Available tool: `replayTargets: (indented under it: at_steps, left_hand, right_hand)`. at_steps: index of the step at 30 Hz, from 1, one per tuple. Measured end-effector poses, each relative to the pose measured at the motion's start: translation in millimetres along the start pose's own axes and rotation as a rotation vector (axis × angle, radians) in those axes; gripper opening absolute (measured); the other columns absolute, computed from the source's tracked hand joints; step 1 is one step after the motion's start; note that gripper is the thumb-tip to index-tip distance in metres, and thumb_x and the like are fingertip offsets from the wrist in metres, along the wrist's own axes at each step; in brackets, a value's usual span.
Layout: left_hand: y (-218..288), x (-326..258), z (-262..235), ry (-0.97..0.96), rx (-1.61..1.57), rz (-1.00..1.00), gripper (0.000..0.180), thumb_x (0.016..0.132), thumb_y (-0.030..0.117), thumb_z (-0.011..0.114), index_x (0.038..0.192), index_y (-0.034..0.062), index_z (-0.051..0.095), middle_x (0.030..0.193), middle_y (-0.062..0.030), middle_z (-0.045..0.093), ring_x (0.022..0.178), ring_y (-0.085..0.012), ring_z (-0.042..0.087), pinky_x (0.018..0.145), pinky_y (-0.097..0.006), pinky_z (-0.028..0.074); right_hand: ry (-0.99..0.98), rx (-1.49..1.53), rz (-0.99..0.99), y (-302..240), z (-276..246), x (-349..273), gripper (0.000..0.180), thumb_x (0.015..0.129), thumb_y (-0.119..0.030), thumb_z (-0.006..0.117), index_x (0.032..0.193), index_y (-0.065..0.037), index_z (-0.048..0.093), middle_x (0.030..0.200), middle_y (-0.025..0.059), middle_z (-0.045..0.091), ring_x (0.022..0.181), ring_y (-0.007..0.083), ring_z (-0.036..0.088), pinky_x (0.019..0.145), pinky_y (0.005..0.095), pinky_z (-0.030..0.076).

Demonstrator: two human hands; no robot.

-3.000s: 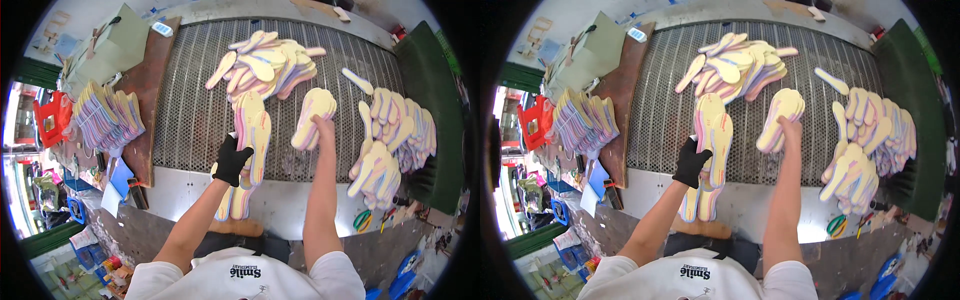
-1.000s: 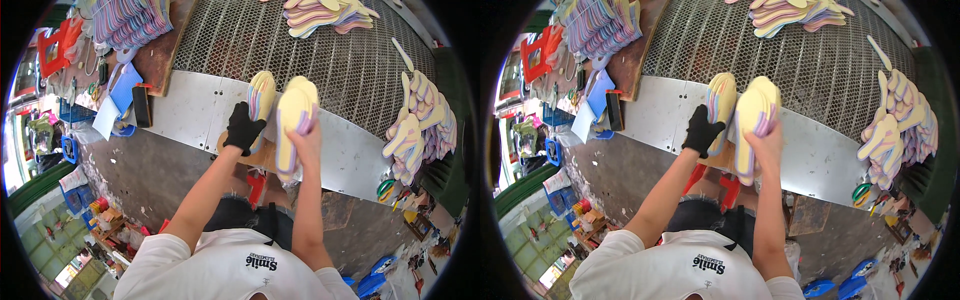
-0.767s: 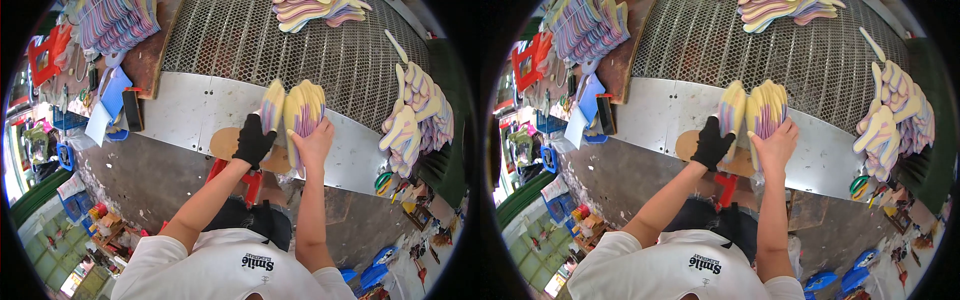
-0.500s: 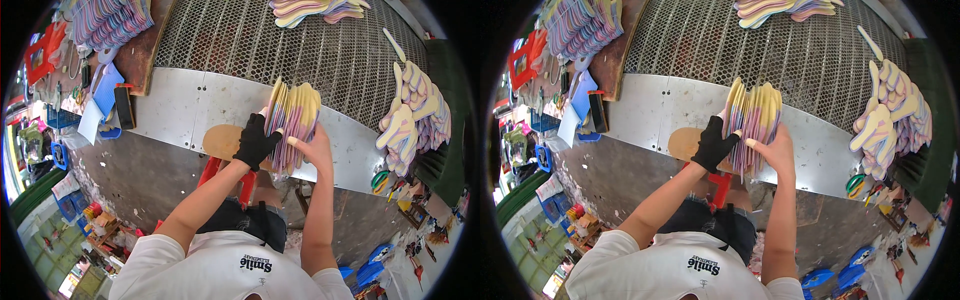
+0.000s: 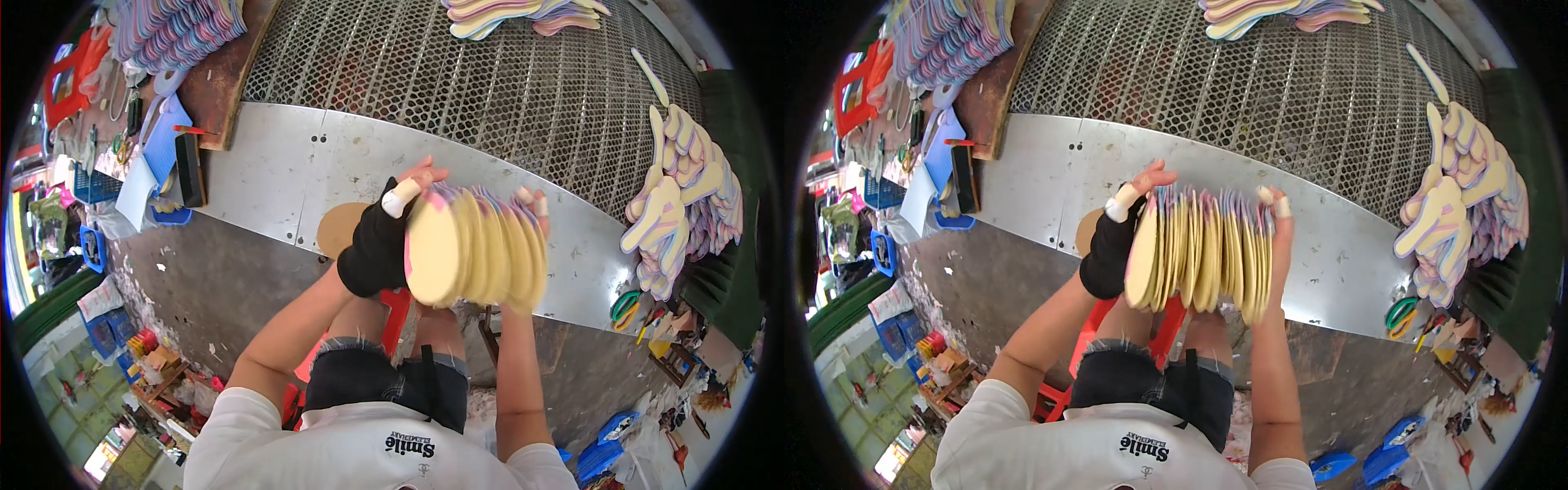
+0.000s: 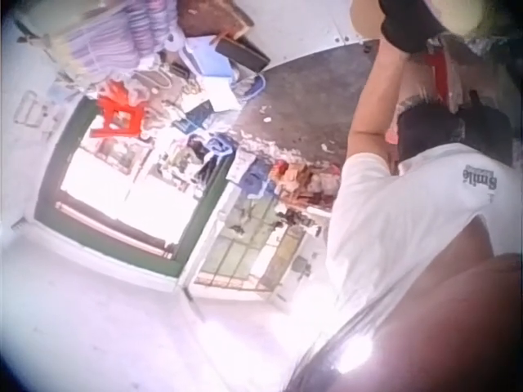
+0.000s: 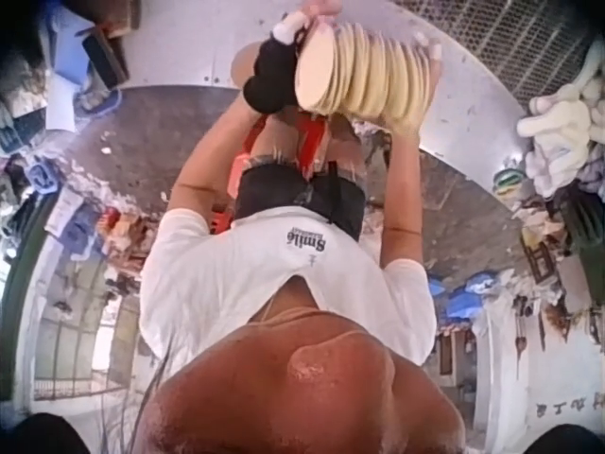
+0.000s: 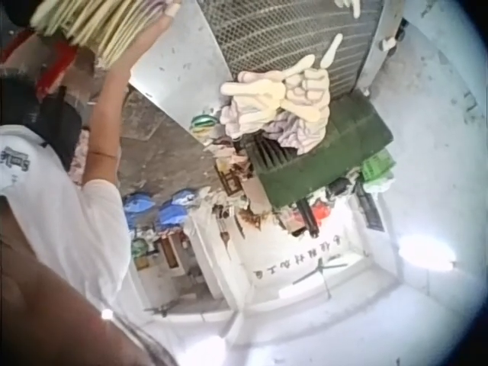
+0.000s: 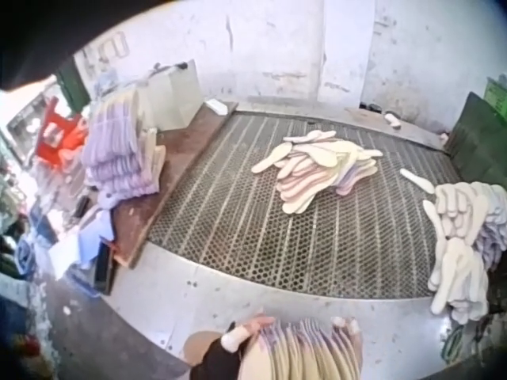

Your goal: The recorder is sorting and bundling colorful shoe insoles in a manufacturing environment.

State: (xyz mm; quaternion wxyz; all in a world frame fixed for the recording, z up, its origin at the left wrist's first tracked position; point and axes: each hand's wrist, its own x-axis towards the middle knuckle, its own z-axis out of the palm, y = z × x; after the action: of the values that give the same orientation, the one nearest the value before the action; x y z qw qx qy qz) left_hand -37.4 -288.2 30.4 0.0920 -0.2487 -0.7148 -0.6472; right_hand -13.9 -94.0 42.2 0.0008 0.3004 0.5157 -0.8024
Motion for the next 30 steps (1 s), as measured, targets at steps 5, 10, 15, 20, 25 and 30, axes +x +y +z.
replayTargets:
  at_steps: [5,10,15,20,25,30]
  left_hand:
    - [-24,-3,6,-0.194,0.152,-0.07,0.071,0.072,0.023,0.078,0.134,0.0072,0.047,0.127,-0.0197,0.055,0.123,-0.0428,0.051,0.101,-0.047,0.041]
    - [-25,-7,-2,-0.194,0.182,0.11,0.049,0.078,0.016,0.07,0.125,0.0088,0.055,0.123,-0.0146,0.059,0.122,-0.0351,0.055,0.102,-0.05,0.039]
    - [-25,-5,0,-0.24,0.324,0.06,0.056,0.075,0.02,0.074,0.127,0.0094,0.055,0.123,-0.0132,0.059,0.121,-0.0341,0.055,0.101,-0.046,0.041]
    - [0,-7,0,-0.032,-0.148,-0.592,0.093,0.069,0.035,0.085,0.142,0.003,0.038,0.129,-0.0157,0.051,0.118,-0.033,0.054,0.101,-0.038,0.044]
    - [-43,-21,6,0.046,0.609,-0.521,0.101,0.066,0.041,0.085,0.144,0.0021,0.033,0.129,-0.021,0.045,0.112,-0.0373,0.054,0.095,-0.042,0.047]
    - [-48,-23,-17,0.126,0.498,-0.551,0.101,0.067,0.043,0.083,0.143,0.0002,0.033,0.119,-0.0219,0.052,0.106,-0.0388,0.058,0.088,-0.044,0.049]
  right_hand:
    - [-0.156,0.205,-0.01,16,-7,4,0.039,0.097,-0.021,0.053,0.132,-0.002,0.048,0.13,0.0088,0.05,0.115,0.018,0.053,0.099,0.0333,0.044]
    - [-0.144,0.2,-0.087,31,8,-1,0.042,0.093,-0.023,0.06,0.127,0.0,0.052,0.124,0.0088,0.055,0.111,0.017,0.056,0.097,0.033,0.046]
    - [-0.228,-0.274,-0.218,32,-11,6,0.055,0.086,-0.033,0.069,0.125,0.003,0.054,0.125,0.0135,0.056,0.112,0.0252,0.059,0.096,0.0366,0.047]
    - [-0.548,-1.055,-0.293,-6,-16,-10,0.072,0.074,-0.043,0.077,0.124,0.004,0.053,0.121,0.0201,0.055,0.105,0.0368,0.06,0.088,0.0417,0.049]
    - [-0.27,-1.483,-0.32,9,3,5,0.076,0.072,-0.046,0.078,0.12,0.006,0.051,0.103,0.018,0.054,0.092,0.0388,0.059,0.079,0.0461,0.049]
    - [-0.159,-1.409,-0.404,26,32,-10,0.077,0.079,-0.044,0.072,0.128,0.009,0.045,0.105,0.0189,0.052,0.095,0.0383,0.058,0.078,0.0451,0.049]
